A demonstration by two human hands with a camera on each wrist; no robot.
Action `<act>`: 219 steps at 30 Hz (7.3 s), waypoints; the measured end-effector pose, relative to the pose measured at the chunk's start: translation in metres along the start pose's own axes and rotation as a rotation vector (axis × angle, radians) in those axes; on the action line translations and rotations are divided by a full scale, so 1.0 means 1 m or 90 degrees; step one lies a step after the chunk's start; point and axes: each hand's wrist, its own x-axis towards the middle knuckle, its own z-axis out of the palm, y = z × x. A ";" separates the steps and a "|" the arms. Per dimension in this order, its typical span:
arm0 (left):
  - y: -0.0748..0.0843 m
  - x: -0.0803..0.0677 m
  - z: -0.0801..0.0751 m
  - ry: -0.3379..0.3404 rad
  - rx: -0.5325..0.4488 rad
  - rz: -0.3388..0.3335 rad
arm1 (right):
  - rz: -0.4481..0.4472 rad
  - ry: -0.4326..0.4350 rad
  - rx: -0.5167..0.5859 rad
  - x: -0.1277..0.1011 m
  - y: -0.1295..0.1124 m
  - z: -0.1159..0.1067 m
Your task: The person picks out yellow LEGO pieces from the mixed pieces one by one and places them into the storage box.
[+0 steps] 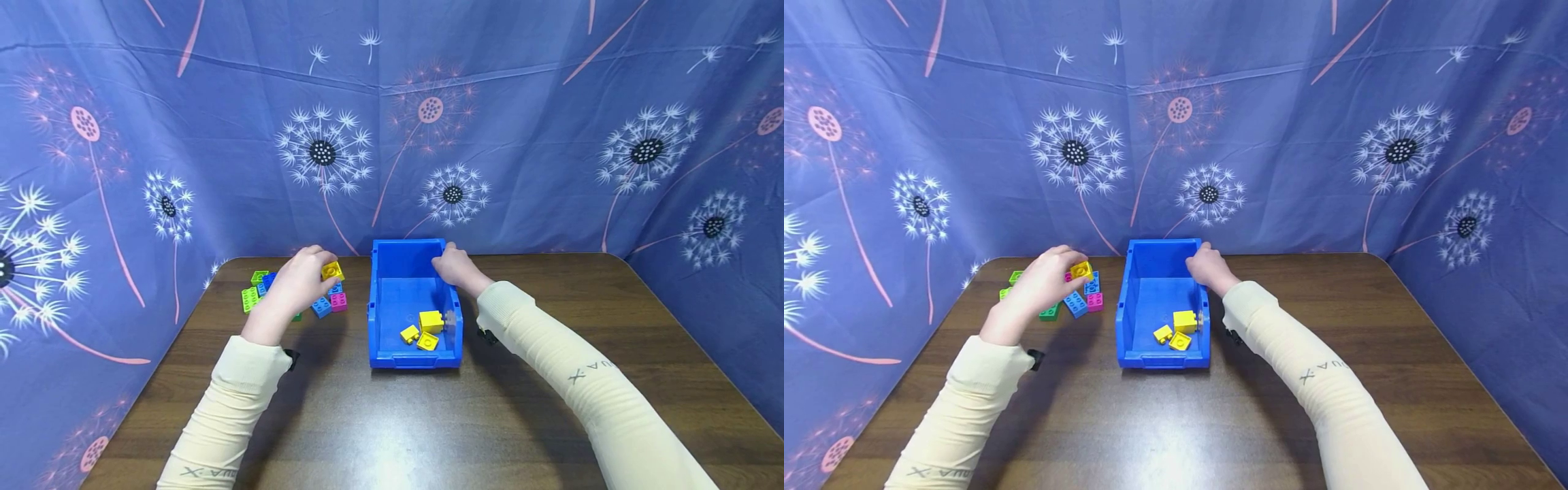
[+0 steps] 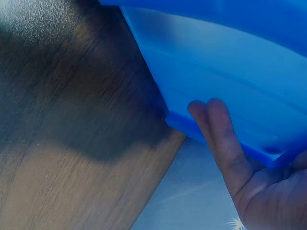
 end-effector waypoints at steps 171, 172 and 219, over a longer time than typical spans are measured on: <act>0.091 0.001 0.068 -0.121 0.037 0.258 | -0.015 0.000 -0.039 0.002 -0.002 -0.003; 0.092 0.002 0.069 -0.123 0.036 0.258 | -0.017 -0.001 -0.038 0.002 -0.002 -0.004; 0.106 -0.001 0.087 -0.224 0.111 0.210 | -0.019 0.012 -0.036 0.002 -0.002 -0.002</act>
